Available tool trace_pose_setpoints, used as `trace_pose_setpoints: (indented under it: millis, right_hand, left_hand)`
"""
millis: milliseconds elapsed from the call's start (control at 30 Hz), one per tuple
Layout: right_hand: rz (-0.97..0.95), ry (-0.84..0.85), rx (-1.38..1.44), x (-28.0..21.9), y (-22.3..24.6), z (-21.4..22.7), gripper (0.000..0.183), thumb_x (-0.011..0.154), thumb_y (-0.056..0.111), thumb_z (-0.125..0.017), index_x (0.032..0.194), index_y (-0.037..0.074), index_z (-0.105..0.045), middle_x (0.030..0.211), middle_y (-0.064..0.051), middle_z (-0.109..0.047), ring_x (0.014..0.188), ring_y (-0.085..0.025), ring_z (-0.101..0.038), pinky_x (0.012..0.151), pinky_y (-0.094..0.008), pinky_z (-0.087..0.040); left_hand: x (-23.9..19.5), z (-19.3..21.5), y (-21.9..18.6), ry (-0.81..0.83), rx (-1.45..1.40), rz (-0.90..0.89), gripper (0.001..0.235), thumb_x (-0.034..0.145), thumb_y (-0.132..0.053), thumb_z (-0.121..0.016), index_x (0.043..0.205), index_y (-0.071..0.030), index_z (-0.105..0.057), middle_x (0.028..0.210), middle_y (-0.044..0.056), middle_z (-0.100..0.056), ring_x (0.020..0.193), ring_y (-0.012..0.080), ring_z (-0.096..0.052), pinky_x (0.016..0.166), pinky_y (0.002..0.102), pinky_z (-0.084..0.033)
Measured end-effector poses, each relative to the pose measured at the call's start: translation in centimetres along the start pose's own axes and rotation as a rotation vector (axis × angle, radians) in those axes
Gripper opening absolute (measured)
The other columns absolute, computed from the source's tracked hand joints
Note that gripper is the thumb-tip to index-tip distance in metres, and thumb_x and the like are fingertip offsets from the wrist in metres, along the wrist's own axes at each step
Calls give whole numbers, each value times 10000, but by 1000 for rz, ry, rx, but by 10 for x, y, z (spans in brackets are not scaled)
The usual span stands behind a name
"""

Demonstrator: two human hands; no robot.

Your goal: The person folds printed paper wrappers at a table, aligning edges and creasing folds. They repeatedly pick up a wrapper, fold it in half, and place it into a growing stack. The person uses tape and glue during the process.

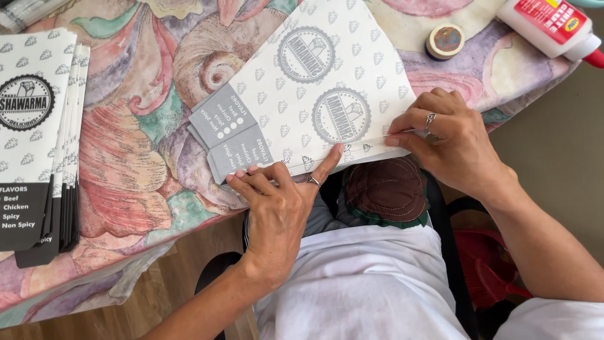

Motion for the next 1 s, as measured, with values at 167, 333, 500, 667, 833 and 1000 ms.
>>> trace_pose_setpoints:
  millis: [167, 333, 500, 667, 833, 1000]
  right_hand:
    - [-50, 30, 66, 7, -2, 4, 105, 916, 127, -843, 965, 63, -774, 840, -48, -655, 759, -202, -559, 819, -358, -378]
    - [-183, 62, 84, 13, 2, 4, 134, 879, 148, -885, 932, 119, -765, 792, -1, -664, 753, -126, -645, 933, -345, -380]
    - [-534, 62, -130, 13, 2, 19, 521, 733, 443, -956, 974, 84, -663, 883, -20, -588, 745, -153, -542, 747, -314, -497]
    - [-478, 33, -310, 7, -4, 15, 592, 735, 546, -950, 1008, 103, -668, 826, -2, -609, 792, -186, -606, 767, -379, -479]
    - [-461, 67, -356, 9, -4, 16, 714, 736, 564, -934, 1154, 33, -704, 787, 4, -664, 946, -217, -664, 792, -419, -484]
    - [-777, 107, -121, 21, -2, 20, 745, 600, 467, -1007, 1163, 73, -720, 797, 14, -599, 735, -132, -555, 731, -294, -481]
  left_hand:
    - [0, 1, 0, 28, 1, -15, 1140, 950, 223, -550, 1612, -400, 139, 881, 236, -600, 755, 389, -691, 787, 527, -618]
    - [-1, -1, -1, 45, -20, -23, 1095, 964, 205, -501, 1619, -416, 119, 938, 284, -626, 778, 412, -688, 806, 551, -602]
    - [-1, 1, 0, 25, -30, -12, 1092, 969, 219, -518, 1622, -386, 115, 933, 283, -616, 776, 413, -681, 814, 550, -606]
    - [-1, -1, -2, 12, -11, 12, 1158, 945, 223, -592, 1617, -390, 125, 925, 254, -615, 776, 394, -702, 809, 536, -621]
    - [-1, 1, -1, 36, -11, -4, 1085, 982, 200, -514, 1615, -391, 139, 945, 280, -614, 783, 407, -695, 814, 537, -612]
    - [-1, -2, -2, 9, -39, 2, 1140, 947, 228, -562, 1625, -389, 116, 908, 269, -610, 764, 423, -682, 799, 569, -597]
Point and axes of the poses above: each hand's wrist, its own x-axis towards the middle knuckle, its own z-axis out of the back of the hand, y = z × x, the point moved 4 cm from there along x, towards the middle knuckle
